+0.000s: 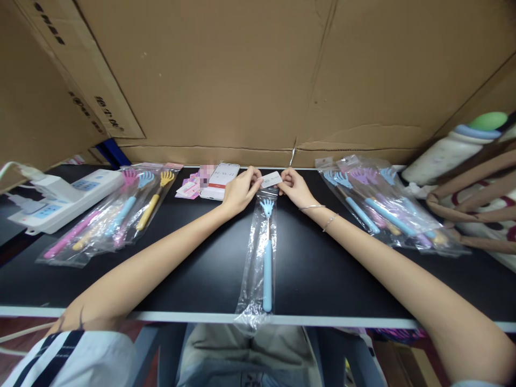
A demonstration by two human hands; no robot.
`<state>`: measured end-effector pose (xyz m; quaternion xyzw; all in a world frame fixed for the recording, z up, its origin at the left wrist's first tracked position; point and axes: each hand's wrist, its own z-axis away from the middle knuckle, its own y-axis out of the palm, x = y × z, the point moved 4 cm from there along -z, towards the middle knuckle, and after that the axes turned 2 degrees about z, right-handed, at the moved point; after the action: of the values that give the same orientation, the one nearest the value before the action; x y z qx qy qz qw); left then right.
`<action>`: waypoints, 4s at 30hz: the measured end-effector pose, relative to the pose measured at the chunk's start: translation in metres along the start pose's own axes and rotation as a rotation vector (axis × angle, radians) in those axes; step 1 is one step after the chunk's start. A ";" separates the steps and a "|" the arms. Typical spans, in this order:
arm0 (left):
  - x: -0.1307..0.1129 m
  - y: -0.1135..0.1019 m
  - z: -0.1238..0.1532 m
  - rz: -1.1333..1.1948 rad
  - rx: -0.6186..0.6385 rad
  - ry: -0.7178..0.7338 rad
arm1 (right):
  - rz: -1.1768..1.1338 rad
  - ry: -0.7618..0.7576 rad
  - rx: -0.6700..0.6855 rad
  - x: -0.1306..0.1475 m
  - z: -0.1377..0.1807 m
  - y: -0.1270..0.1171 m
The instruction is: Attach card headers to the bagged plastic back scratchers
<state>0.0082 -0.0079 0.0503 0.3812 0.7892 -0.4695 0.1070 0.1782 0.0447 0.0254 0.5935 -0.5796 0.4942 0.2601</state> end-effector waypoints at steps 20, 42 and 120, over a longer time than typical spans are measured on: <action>0.002 0.002 -0.001 -0.005 0.023 -0.022 | 0.155 -0.108 -0.031 0.011 0.003 -0.002; 0.001 0.001 -0.001 0.000 0.037 -0.043 | 0.571 -0.105 -0.081 0.009 0.004 -0.006; 0.030 0.027 -0.004 0.825 0.049 -0.347 | 0.222 -0.113 0.025 0.017 0.011 0.003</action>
<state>0.0076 0.0173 0.0190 0.5820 0.5302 -0.4631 0.4071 0.1759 0.0274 0.0358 0.5558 -0.6492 0.4930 0.1630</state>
